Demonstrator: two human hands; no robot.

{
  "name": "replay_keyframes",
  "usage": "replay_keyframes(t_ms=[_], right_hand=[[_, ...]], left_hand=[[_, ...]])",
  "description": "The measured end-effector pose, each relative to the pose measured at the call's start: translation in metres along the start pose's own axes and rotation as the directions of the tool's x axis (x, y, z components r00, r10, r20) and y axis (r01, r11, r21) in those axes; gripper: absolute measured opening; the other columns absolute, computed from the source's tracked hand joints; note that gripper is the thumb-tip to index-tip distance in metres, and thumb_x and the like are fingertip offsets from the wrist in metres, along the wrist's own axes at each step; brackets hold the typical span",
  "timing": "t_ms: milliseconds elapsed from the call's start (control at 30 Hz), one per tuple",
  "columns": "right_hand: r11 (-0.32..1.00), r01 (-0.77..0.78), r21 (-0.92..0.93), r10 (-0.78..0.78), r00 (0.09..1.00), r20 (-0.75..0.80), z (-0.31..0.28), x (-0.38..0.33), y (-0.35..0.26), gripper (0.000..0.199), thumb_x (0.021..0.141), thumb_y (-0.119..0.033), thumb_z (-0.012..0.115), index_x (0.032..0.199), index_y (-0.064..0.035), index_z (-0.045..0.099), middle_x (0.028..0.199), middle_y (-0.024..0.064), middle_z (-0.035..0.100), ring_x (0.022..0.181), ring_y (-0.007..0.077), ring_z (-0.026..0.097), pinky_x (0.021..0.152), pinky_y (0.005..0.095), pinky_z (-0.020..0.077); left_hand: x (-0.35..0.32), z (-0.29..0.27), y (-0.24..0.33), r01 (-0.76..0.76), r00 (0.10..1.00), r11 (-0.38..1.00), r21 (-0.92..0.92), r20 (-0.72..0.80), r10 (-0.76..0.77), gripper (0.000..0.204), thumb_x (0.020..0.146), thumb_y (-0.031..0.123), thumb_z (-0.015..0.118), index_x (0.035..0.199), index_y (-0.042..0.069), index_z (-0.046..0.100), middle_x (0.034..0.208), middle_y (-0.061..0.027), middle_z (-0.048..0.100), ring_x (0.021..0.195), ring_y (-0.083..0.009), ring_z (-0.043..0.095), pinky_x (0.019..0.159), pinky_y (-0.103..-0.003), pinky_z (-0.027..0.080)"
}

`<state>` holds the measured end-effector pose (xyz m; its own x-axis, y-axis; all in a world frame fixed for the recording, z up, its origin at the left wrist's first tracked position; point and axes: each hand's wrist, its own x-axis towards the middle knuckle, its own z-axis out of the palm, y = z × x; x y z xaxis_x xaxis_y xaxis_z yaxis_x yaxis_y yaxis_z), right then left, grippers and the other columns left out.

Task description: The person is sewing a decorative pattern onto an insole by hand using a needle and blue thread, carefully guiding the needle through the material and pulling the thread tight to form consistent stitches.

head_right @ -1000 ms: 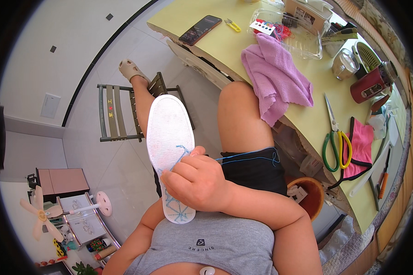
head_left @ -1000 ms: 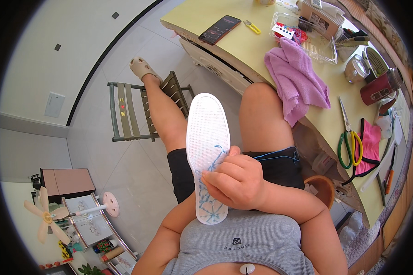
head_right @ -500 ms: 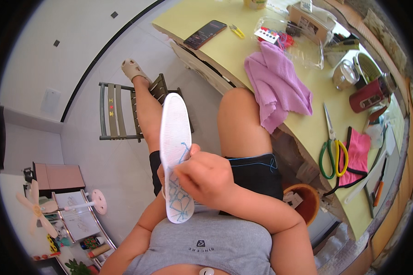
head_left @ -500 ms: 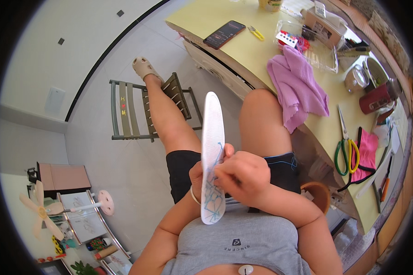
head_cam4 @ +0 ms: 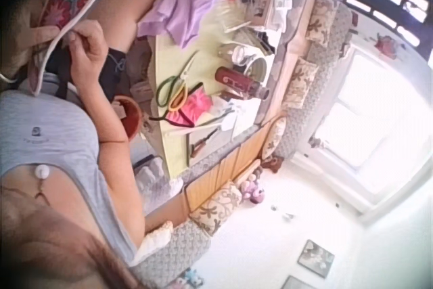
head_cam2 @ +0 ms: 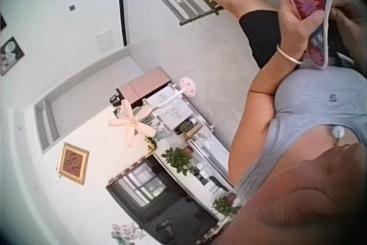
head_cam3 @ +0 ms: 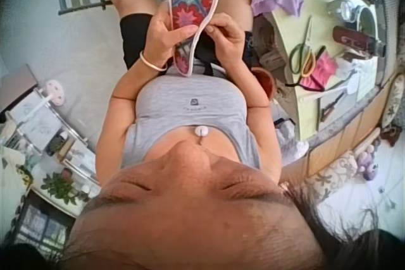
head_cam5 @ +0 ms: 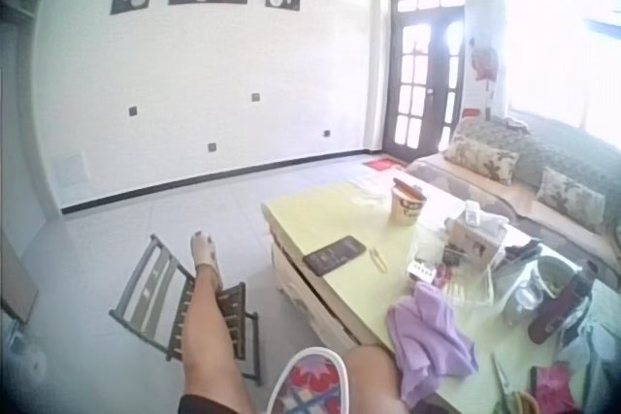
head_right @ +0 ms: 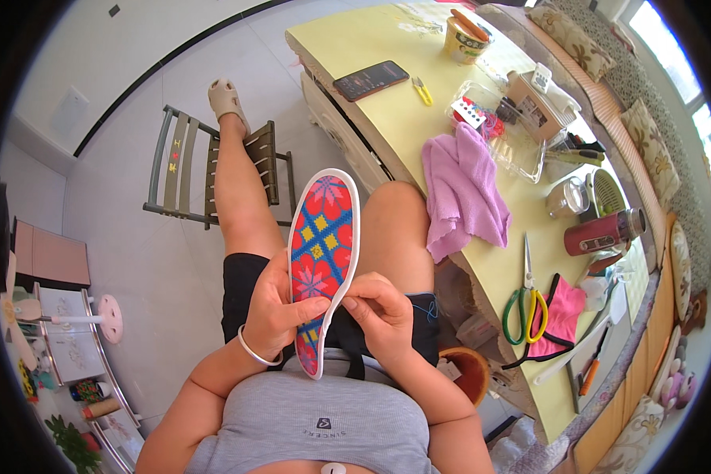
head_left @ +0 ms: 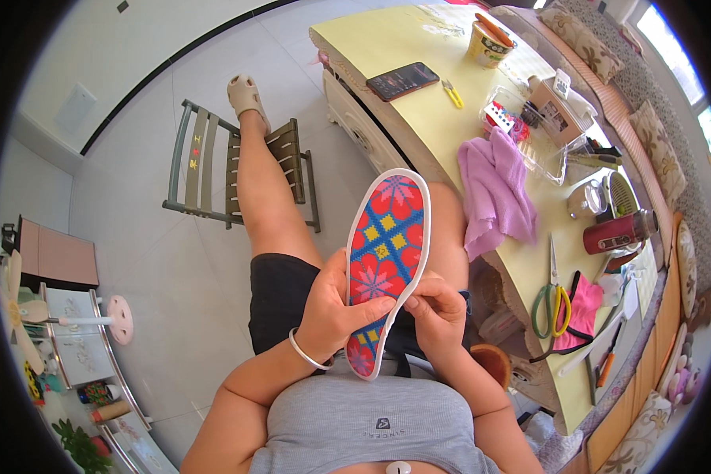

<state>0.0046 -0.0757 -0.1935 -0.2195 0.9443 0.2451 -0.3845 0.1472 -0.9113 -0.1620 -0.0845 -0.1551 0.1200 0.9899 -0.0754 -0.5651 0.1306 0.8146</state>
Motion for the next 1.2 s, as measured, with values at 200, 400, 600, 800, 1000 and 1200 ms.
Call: replay_keyframes(t_ms=[200,400,600,800,1000,1200], right_hand=[[0.988,0.097,-0.119,-0.096,0.995,0.009,0.0007,-0.0008,-0.0013,0.011,0.088,0.008,0.06,0.097,0.003,0.064,0.088,0.0076,0.064,0.079,0.0158,0.057,0.071,0.0263,0.0443],[0.992,0.085,-0.092,-0.086,0.996,-0.01,0.0026,-0.0019,0.0001,0.01,0.088,0.006,0.061,0.097,0.0038,0.065,0.085,0.0072,0.063,0.075,0.0153,0.055,0.068,0.0265,0.0431],[0.995,0.064,-0.071,-0.065,0.998,-0.007,0.0019,-0.0029,0.0004,0.01,0.089,0.003,0.063,0.098,0.0039,0.066,0.093,0.009,0.064,0.081,0.014,0.058,0.07,0.0253,0.0443],[0.994,0.078,-0.072,-0.078,0.997,0.003,0.0049,-0.0002,-0.0033,0.012,0.089,0.004,0.061,0.1,0.0041,0.067,0.085,0.007,0.063,0.073,0.0143,0.055,0.066,0.0258,0.0426],[0.994,0.078,-0.078,-0.078,0.997,0.007,0.0041,-0.0019,-0.0048,0.013,0.09,0.004,0.061,0.101,0.0044,0.067,0.085,0.0076,0.062,0.074,0.0143,0.055,0.066,0.0253,0.0426],[0.997,0.068,-0.044,-0.068,0.998,0.008,0.0037,-0.0039,-0.0044,0.013,0.09,0.004,0.06,0.102,0.0045,0.066,0.086,0.0075,0.061,0.073,0.0138,0.054,0.066,0.0248,0.0422]], left_hand=[[-0.0009,-0.0052,-0.0051,-0.038,0.999,0.999,0.032,0.019,0.038,0.053,0.079,0.004,0.076,0.12,-0.003,0.044,0.112,-0.0093,0.06,0.101,-0.0122,0.06,0.089,-0.027,0.05],[-0.0007,-0.0051,-0.0024,-0.031,0.999,0.999,0.007,0.008,0.031,0.052,0.078,0.005,0.077,0.118,-0.003,0.045,0.112,-0.0097,0.061,0.101,-0.0121,0.06,0.09,-0.027,0.05],[-0.0005,-0.0066,-0.003,-0.028,1.0,1.0,-0.006,0.006,0.028,0.051,0.079,0.006,0.077,0.117,-0.003,0.045,0.111,-0.0099,0.061,0.1,-0.012,0.061,0.089,-0.027,0.051],[-0.0003,-0.0069,-0.0033,-0.028,1.0,1.0,-0.005,0.002,0.028,0.051,0.078,0.006,0.077,0.116,-0.003,0.045,0.11,-0.0099,0.061,0.1,-0.012,0.061,0.088,-0.027,0.051],[-0.0009,-0.0061,-0.003,-0.036,0.999,0.999,0.007,0.007,0.036,0.051,0.079,0.007,0.077,0.116,-0.002,0.045,0.11,-0.0096,0.061,0.1,-0.0118,0.061,0.088,-0.027,0.051],[-0.002,-0.005,-0.0017,-0.027,1.0,0.999,0.018,0.006,0.027,0.051,0.078,0.006,0.077,0.117,-0.002,0.045,0.11,-0.0094,0.061,0.1,-0.0115,0.06,0.088,-0.027,0.05]])
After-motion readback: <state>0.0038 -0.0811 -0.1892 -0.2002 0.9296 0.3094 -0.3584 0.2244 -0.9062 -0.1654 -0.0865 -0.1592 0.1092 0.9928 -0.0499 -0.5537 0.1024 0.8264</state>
